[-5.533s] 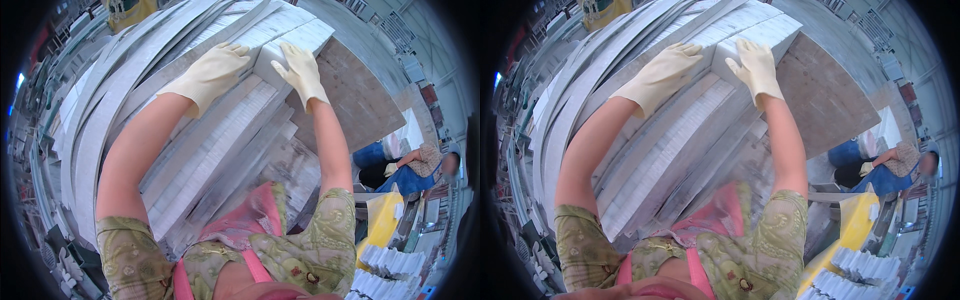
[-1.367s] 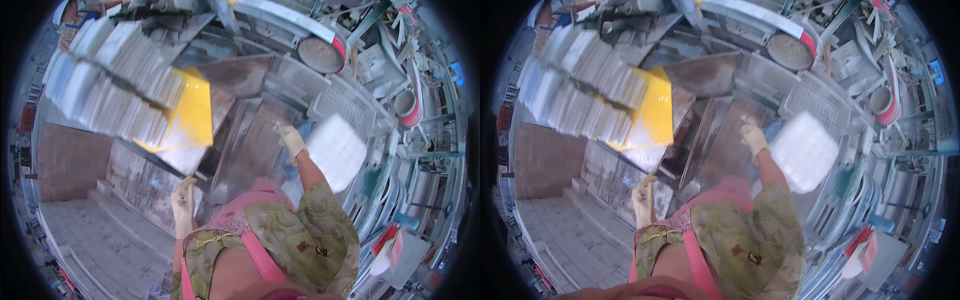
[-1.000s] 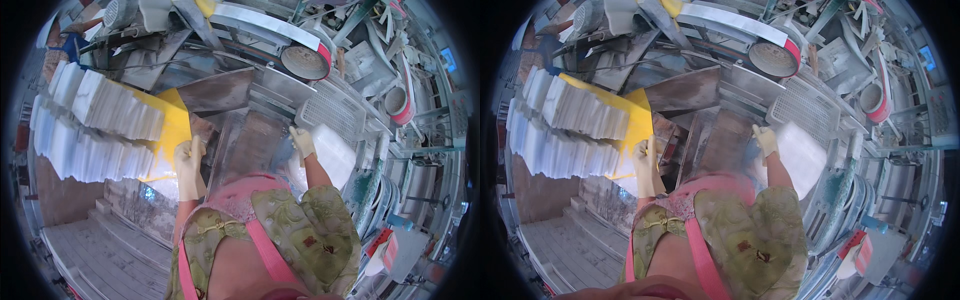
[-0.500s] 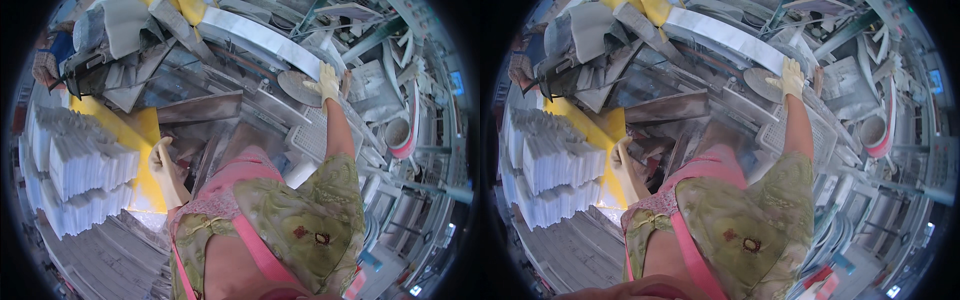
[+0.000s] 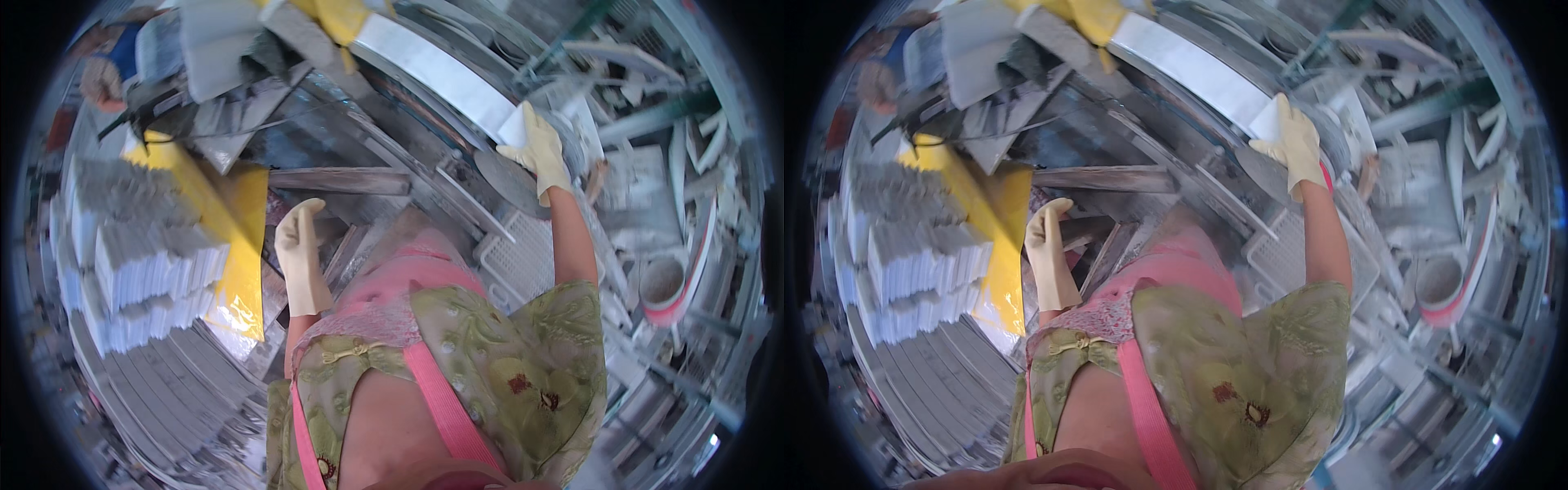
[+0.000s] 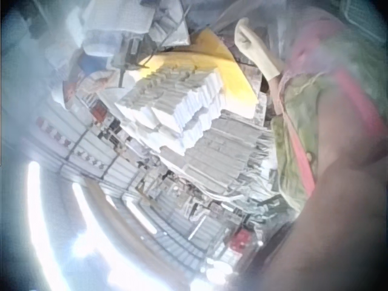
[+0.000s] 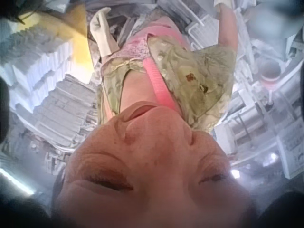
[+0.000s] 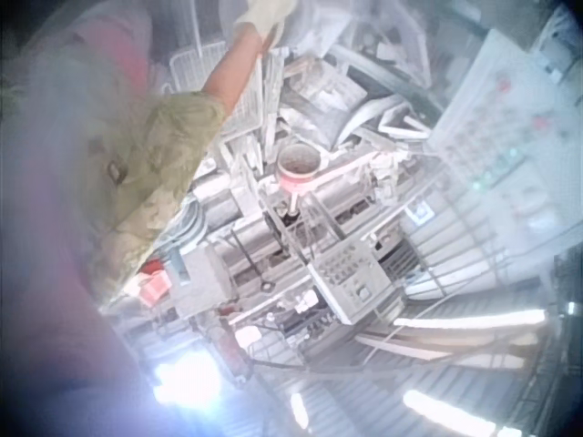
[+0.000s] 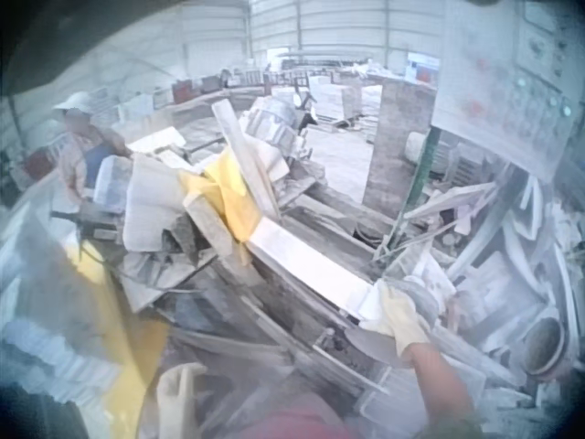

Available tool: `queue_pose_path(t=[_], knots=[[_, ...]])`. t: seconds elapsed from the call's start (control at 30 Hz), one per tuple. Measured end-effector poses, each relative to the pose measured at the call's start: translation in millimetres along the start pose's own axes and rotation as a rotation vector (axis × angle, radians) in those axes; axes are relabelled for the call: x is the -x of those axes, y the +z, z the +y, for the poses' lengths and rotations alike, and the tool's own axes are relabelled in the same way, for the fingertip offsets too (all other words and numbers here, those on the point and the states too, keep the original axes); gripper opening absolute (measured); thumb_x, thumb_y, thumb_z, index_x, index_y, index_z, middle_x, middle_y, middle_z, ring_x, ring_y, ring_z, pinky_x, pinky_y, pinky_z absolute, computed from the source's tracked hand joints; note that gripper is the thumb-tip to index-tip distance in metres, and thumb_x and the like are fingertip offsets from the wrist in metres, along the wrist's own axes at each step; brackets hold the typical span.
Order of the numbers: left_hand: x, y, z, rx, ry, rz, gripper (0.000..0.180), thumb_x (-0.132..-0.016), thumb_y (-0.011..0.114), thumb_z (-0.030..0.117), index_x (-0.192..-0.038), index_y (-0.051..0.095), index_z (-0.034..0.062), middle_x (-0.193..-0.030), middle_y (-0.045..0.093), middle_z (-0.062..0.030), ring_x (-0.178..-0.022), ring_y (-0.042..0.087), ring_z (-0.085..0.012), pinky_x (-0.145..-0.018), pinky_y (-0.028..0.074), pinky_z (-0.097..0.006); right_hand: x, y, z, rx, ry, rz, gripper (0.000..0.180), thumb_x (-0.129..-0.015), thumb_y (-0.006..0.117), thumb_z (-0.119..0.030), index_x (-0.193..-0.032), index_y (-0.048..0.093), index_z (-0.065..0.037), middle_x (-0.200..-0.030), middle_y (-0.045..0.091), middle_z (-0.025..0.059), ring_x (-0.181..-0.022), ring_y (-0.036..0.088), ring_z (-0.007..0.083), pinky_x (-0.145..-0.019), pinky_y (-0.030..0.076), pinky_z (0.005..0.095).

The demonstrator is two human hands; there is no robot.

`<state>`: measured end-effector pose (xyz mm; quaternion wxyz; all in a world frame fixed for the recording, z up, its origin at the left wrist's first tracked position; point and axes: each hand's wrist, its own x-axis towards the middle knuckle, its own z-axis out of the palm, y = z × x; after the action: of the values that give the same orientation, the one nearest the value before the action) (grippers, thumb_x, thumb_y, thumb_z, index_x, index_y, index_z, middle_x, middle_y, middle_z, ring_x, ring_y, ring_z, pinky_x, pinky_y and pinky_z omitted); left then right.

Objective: The person repeatedly picks up stacks of white rectangular tiles from a nearby pile and places them onto a yellow platform on a machine. The person wears gloves and uses both hands to lift and align the tiles. Another worker is visible in the background handling similar materials.

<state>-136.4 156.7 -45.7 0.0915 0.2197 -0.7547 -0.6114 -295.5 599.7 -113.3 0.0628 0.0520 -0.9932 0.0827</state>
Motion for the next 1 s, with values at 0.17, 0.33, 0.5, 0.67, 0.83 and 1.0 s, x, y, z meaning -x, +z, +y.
queue_pose_path(t=[0.17,0.33,0.5,0.67,0.83,1.0], knots=[[15.6,-20.2,-1.9,0.091,-0.008,0.077,0.026,-0.102,0.058,0.018,-0.105,0.076,-0.0008,-0.098,0.075,-0.0023,-0.091,0.064,-0.0092,-0.080,0.051,-0.025,-34.1,6.5,-22.3,-0.055,-0.074,-0.142,0.101,-0.062,0.095,-0.024,-0.146,0.043,-0.004,-0.122,0.068,0.0231,-0.113,0.066,0.0399,-0.093,0.054,0.0467],[44.8,-52.3,-9.7,0.050,-0.050,0.158,0.029,-0.101,0.059,0.024,-0.110,0.073,0.0003,-0.098,0.073,-0.0022,-0.090,0.062,-0.0087,-0.082,0.049,-0.026,-48.3,19.7,-4.4,0.178,-0.070,-0.267,0.123,-0.058,0.093,-0.038,-0.155,0.028,0.001,-0.121,0.066,0.0278,-0.110,0.065,0.0448,-0.093,0.054,0.0480],[59.5,-81.1,-40.5,0.151,0.046,0.149,0.029,-0.102,0.057,0.019,-0.115,0.071,-0.0031,-0.107,0.073,-0.0078,-0.096,0.064,-0.0107,-0.087,0.054,-0.028,-48.9,12.9,0.7,0.339,-0.025,-0.310,0.126,-0.055,0.092,-0.043,-0.155,0.028,0.000,-0.116,0.067,0.0282,-0.109,0.066,0.0455,-0.094,0.053,0.0489],[63.6,-101.7,-54.4,0.063,-0.035,0.095,0.054,-0.099,0.064,0.028,-0.145,0.052,0.0024,-0.117,0.071,-0.0102,-0.106,0.066,-0.0160,-0.089,0.054,-0.030,-38.1,-26.9,-107.7,0.094,-0.395,-0.134,0.124,-0.053,0.092,-0.037,-0.154,0.031,0.001,-0.121,0.066,0.0260,-0.113,0.064,0.0442,-0.097,0.052,0.0474],[58.8,-138.6,-42.9,0.084,-0.098,-0.052,0.069,-0.096,0.067,0.048,-0.144,0.050,0.0016,-0.104,0.069,-0.0099,-0.090,0.067,-0.0152,-0.077,0.056,-0.027,17.5,-18.6,-337.4,-0.445,-1.055,-0.038,0.109,-0.055,0.090,-0.039,-0.147,0.041,-0.006,-0.116,0.065,0.0263,-0.107,0.066,0.0426,-0.094,0.053,0.0473],[52.2,-186.6,-64.1,0.215,0.030,0.124,0.071,-0.088,0.073,0.052,-0.128,0.059,-0.0040,-0.100,0.073,-0.0123,-0.084,0.070,-0.0210,-0.074,0.056,-0.034,96.8,3.1,-503.2,-0.484,-1.323,-0.163,0.127,-0.060,0.090,-0.053,-0.155,0.027,0.002,-0.144,0.051,0.0257,-0.132,0.052,0.0400,-0.112,0.043,0.0437]])
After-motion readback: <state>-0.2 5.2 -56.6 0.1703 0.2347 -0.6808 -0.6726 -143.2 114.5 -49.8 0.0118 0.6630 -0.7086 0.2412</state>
